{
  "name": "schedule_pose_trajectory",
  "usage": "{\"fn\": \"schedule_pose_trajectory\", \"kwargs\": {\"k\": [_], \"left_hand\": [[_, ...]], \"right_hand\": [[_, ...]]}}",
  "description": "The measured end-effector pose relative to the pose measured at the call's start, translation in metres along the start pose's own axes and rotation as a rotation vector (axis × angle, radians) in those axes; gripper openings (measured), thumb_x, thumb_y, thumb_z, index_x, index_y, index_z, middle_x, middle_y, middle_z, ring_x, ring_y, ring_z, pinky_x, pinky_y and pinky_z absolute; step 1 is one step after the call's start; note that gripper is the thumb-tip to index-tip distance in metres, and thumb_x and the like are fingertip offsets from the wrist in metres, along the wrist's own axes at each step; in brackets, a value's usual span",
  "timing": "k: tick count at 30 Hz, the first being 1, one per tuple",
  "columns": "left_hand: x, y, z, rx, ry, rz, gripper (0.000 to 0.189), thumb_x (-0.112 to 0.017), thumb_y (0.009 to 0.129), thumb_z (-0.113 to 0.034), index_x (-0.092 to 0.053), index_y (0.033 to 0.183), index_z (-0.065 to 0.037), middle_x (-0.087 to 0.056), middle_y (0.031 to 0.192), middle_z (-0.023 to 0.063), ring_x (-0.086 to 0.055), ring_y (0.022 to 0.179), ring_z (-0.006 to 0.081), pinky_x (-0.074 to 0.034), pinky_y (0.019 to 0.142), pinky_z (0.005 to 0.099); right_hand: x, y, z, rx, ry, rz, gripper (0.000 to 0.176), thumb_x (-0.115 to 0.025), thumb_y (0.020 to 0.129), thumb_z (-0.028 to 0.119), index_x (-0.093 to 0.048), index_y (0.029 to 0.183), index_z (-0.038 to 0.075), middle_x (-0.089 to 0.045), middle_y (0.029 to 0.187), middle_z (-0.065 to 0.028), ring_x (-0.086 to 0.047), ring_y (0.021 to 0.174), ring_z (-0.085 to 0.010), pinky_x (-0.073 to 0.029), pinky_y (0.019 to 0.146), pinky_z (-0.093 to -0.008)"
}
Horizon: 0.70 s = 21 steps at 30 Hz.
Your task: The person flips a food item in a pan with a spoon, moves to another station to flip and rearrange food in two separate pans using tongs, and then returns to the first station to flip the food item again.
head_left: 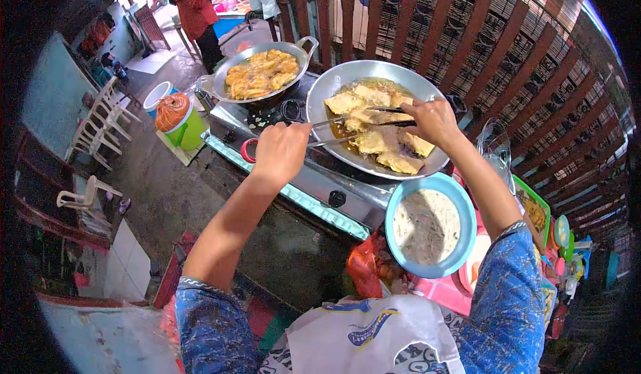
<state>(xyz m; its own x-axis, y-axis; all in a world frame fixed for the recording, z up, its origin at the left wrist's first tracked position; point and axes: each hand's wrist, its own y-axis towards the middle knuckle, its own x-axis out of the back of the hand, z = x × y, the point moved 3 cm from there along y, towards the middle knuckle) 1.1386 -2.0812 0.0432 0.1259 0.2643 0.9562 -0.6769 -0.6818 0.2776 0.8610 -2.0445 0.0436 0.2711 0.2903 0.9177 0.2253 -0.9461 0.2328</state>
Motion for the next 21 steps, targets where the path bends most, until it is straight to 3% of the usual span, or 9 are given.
{"fn": "schedule_pose_trajectory", "kwargs": {"k": [4, 9, 10, 14, 19, 21], "left_hand": [[-0.005, 0.005, -0.001, -0.023, 0.000, -0.063, 0.036, -0.059, 0.066, -0.003, -0.059, 0.102, -0.007, -0.062, 0.081, 0.0119, -0.060, 0.074, 0.0300, -0.048, 0.066, 0.0401], [-0.008, 0.017, -0.009, -0.063, 0.023, -0.091, 0.027, -0.057, 0.066, -0.002, -0.061, 0.093, -0.006, -0.062, 0.076, 0.0119, -0.060, 0.071, 0.0287, -0.048, 0.063, 0.0395], [-0.011, 0.021, -0.011, -0.068, 0.034, -0.123, 0.024, -0.056, 0.067, -0.002, -0.062, 0.089, -0.006, -0.062, 0.075, 0.0117, -0.061, 0.069, 0.0281, -0.048, 0.061, 0.0389], [-0.018, 0.021, -0.011, -0.109, 0.055, -0.213, 0.022, -0.052, 0.068, -0.001, -0.063, 0.086, -0.006, -0.062, 0.072, 0.0110, -0.061, 0.065, 0.0267, -0.048, 0.058, 0.0377], [-0.016, 0.013, 0.006, -0.063, 0.043, -0.116, 0.025, -0.051, 0.070, -0.002, -0.064, 0.090, -0.008, -0.063, 0.074, 0.0117, -0.061, 0.067, 0.0268, -0.049, 0.060, 0.0381], [-0.007, 0.007, 0.011, -0.081, 0.071, -0.209, 0.008, -0.053, 0.073, -0.009, -0.060, 0.071, -0.009, -0.061, 0.065, 0.0101, -0.062, 0.062, 0.0240, -0.049, 0.056, 0.0355]], "right_hand": [[-0.011, 0.006, -0.003, 0.031, -0.046, -0.021, 0.039, -0.069, 0.067, 0.041, -0.061, 0.098, 0.019, -0.061, 0.075, -0.0051, -0.062, 0.071, -0.0231, -0.046, 0.065, -0.0388], [-0.007, 0.008, -0.021, -0.118, 0.108, -0.006, 0.039, -0.065, 0.070, 0.045, -0.063, 0.101, 0.022, -0.064, 0.081, -0.0094, -0.063, 0.078, -0.0252, -0.048, 0.068, -0.0387], [-0.001, 0.011, -0.023, -0.173, 0.098, 0.110, 0.042, -0.064, 0.070, 0.048, -0.063, 0.105, 0.024, -0.065, 0.084, -0.0097, -0.063, 0.080, -0.0251, -0.049, 0.068, -0.0380], [-0.009, 0.010, -0.045, -0.244, 0.128, 0.070, 0.044, -0.064, 0.069, 0.049, -0.062, 0.107, 0.027, -0.065, 0.086, -0.0082, -0.063, 0.079, -0.0258, -0.049, 0.068, -0.0376], [-0.008, 0.002, -0.076, -0.288, 0.159, 0.012, 0.044, -0.064, 0.069, 0.050, -0.063, 0.106, 0.026, -0.065, 0.084, -0.0094, -0.063, 0.078, -0.0267, -0.050, 0.067, -0.0380], [-0.004, -0.002, -0.080, -0.271, 0.144, 0.024, 0.043, -0.063, 0.070, 0.049, -0.063, 0.105, 0.025, -0.065, 0.084, -0.0093, -0.063, 0.077, -0.0267, -0.049, 0.066, -0.0385]]}}
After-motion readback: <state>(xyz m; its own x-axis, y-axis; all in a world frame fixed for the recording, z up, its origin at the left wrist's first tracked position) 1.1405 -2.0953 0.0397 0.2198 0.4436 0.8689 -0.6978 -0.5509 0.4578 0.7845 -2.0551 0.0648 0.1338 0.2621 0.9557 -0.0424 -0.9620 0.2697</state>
